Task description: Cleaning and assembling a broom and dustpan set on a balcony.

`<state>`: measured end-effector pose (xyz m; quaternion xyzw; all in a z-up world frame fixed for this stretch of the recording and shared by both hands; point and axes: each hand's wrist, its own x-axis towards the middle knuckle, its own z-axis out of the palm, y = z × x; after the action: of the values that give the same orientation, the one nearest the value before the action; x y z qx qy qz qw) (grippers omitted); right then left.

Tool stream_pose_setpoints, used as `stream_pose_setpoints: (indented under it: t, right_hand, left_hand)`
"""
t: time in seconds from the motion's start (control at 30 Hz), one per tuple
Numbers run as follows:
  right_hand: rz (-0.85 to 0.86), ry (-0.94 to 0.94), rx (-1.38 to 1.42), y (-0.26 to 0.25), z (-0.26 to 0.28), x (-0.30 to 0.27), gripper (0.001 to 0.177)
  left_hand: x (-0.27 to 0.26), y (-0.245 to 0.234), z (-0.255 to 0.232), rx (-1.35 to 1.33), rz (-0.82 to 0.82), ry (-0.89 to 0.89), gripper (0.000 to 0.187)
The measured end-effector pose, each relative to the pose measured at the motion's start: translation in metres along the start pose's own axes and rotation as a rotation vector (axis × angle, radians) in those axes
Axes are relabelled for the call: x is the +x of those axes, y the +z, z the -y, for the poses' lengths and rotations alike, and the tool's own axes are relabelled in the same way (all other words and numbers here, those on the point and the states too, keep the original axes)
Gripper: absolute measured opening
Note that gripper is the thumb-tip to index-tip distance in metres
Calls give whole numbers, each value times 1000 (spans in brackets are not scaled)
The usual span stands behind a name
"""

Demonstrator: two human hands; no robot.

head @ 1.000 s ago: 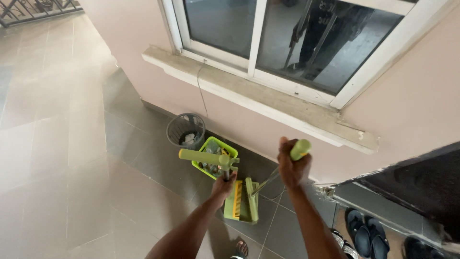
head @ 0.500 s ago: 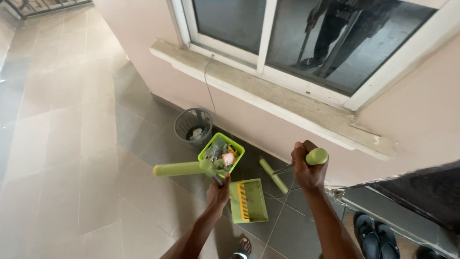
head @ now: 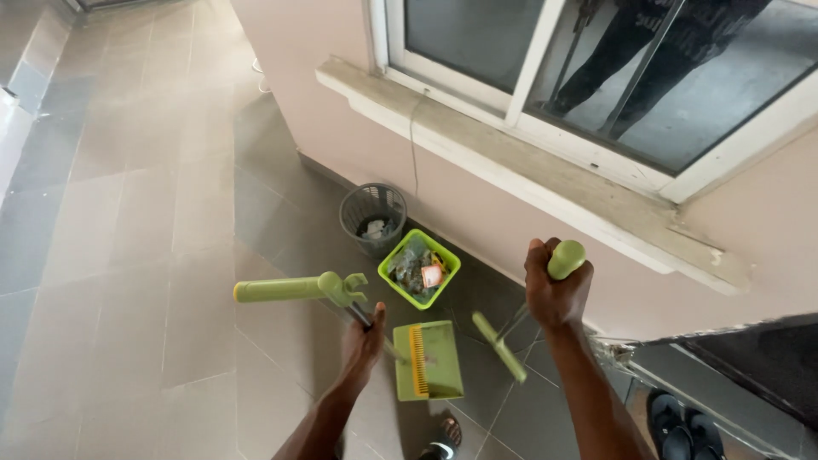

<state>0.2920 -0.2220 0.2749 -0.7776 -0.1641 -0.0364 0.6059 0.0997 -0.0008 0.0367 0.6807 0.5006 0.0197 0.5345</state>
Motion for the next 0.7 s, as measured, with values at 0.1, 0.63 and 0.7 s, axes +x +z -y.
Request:
stream_pose_setpoints:
  t: [0.1, 0.63, 0.7]
  right_hand:
    - [-34, 24, 32, 20, 7, -13, 39]
    - [-341, -30, -283, 146, 15, -88, 27]
    - [-433, -149, -349, 159, 3, -98, 31]
  left_hand:
    - [7, -30, 2, 45, -5, -17, 71]
    - [129, -173, 12, 197, 113, -36, 80]
    - [149, -178, 16, 234, 81, 4, 83]
